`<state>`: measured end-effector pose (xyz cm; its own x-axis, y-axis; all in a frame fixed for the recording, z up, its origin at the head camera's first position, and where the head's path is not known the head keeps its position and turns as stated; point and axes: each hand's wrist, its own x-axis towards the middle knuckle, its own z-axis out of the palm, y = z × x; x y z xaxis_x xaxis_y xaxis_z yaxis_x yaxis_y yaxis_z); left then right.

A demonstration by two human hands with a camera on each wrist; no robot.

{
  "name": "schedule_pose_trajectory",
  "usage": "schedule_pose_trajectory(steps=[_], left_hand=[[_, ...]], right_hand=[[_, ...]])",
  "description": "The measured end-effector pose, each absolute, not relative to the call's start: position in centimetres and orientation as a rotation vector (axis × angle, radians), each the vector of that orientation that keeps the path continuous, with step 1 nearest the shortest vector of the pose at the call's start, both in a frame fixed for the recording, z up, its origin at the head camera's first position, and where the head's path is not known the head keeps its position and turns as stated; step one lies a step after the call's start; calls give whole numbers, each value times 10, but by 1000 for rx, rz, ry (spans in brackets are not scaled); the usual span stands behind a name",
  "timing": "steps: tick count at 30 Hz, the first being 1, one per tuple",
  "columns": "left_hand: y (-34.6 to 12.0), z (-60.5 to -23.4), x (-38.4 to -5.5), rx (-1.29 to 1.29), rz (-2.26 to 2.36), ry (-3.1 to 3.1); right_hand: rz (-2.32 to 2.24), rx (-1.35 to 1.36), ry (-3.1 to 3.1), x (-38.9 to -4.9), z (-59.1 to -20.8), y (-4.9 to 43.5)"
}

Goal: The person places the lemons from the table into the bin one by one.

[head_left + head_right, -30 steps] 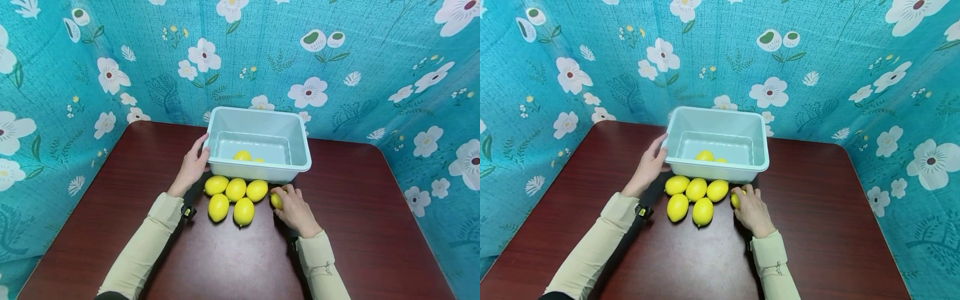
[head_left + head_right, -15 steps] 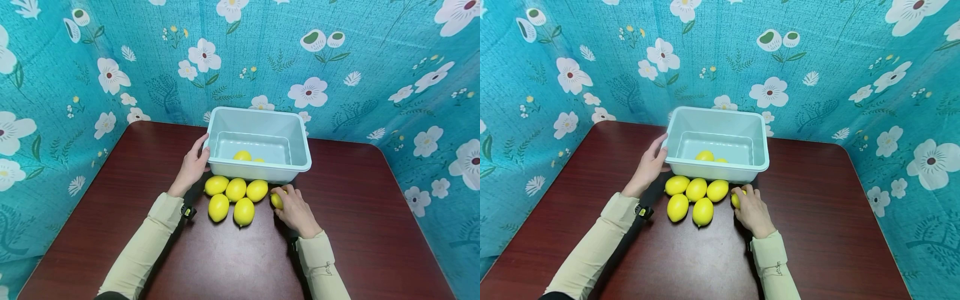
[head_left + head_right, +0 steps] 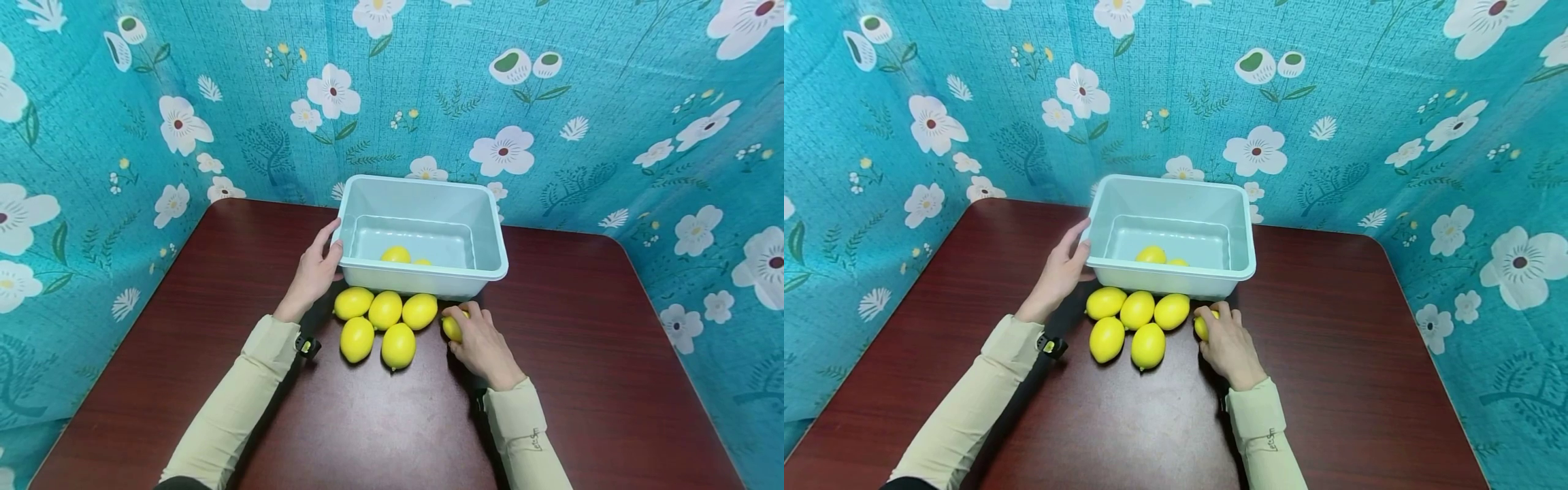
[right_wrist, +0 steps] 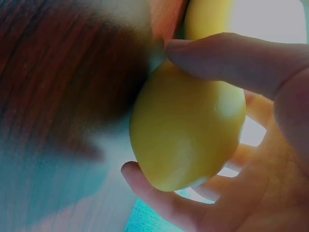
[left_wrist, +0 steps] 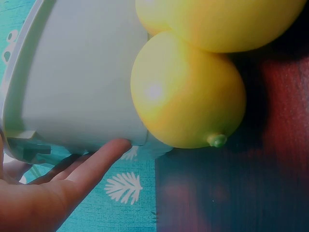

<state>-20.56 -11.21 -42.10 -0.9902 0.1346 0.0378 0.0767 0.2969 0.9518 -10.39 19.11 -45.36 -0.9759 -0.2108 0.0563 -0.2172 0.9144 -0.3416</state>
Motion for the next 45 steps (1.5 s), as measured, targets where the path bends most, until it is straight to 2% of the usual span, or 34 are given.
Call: schedule_pose_trajectory(steps=[45], left_hand=[[-112, -420, -205, 197, 1844, 2472]], right_hand=[[516, 330, -3050, -104, -451, 193]])
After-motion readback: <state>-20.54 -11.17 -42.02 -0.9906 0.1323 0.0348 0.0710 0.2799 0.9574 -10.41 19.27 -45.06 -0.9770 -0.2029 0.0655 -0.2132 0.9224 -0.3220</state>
